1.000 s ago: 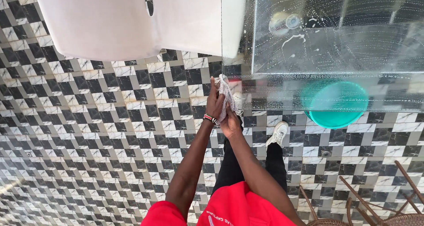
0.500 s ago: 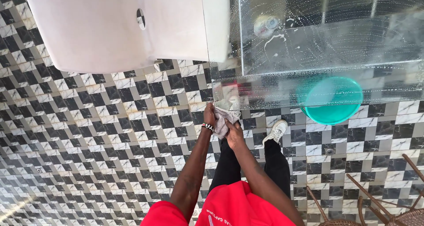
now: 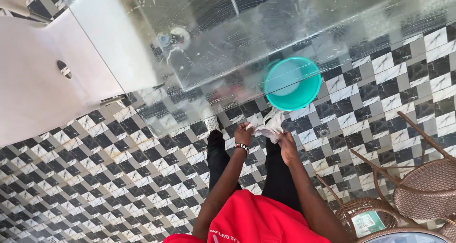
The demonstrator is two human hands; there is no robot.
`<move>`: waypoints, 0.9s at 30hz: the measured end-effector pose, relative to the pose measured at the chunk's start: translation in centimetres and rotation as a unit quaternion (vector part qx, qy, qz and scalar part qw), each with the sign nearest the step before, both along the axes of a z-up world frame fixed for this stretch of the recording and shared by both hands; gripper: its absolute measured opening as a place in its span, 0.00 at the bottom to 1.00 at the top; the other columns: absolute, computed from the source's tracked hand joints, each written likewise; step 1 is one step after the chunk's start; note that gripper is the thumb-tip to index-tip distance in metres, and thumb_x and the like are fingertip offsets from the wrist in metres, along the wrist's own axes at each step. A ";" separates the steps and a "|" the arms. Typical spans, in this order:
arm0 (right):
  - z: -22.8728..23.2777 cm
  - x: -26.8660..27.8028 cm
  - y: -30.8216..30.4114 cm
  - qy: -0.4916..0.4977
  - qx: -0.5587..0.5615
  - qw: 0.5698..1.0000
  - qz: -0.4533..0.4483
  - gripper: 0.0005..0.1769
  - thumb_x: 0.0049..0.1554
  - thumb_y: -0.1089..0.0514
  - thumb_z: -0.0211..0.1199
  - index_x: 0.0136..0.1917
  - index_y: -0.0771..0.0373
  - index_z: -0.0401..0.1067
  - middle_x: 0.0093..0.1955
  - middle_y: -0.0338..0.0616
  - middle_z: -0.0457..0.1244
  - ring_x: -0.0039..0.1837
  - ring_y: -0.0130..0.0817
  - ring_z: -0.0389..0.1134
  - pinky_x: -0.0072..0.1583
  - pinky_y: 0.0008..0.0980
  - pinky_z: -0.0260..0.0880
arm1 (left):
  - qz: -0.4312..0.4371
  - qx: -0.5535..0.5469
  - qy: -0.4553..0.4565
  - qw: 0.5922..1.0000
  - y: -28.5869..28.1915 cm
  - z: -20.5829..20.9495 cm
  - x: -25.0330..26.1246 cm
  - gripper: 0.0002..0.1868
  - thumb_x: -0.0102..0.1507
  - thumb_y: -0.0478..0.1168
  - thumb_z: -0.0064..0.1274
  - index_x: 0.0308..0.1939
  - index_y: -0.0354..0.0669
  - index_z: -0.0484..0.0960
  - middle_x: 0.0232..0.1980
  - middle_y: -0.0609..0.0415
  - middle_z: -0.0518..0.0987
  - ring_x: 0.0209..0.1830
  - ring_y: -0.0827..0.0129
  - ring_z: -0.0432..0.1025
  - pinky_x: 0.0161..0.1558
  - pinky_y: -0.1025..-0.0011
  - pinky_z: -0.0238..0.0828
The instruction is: Cleaning a glass dining table with a cloth and soapy water.
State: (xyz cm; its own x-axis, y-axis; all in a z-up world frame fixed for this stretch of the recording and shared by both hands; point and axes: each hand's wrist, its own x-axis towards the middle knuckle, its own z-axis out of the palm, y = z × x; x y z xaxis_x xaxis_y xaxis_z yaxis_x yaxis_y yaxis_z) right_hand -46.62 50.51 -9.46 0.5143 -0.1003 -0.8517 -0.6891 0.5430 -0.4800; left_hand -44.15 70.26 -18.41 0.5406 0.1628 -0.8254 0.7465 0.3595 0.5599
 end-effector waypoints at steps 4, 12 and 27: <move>1.4 4.2 -7.7 0.027 -0.034 0.999 -0.023 0.22 0.61 0.51 0.64 0.67 0.54 0.65 0.65 0.31 0.62 0.68 0.23 0.60 0.65 0.36 0.56 | -0.020 -0.015 -0.036 0.999 -8.2 -2.7 1.7 0.15 0.59 0.22 0.56 0.49 0.35 0.77 0.44 0.57 0.82 0.43 0.73 0.79 0.47 0.75 0.78; -1.0 9.9 -14.3 0.019 -0.088 0.994 0.064 0.30 0.58 0.55 0.65 0.72 0.54 0.61 0.68 0.37 0.59 0.62 0.33 0.65 0.60 0.40 0.68 | -0.031 -0.149 0.027 0.988 -18.0 -6.0 3.4 0.13 0.61 0.21 0.48 0.47 0.39 0.76 0.42 0.58 0.80 0.34 0.77 0.72 0.35 0.77 0.70; -12.4 13.4 -18.8 -0.156 -0.386 0.775 0.476 0.12 0.59 0.62 0.62 0.57 0.61 0.74 0.53 0.49 0.64 0.54 0.51 0.70 0.52 0.47 0.71 | -0.693 0.171 -0.054 0.698 -16.6 -6.9 15.1 0.15 0.66 0.42 0.49 0.57 0.47 0.75 0.48 0.43 0.80 0.46 0.44 0.77 0.46 0.51 0.72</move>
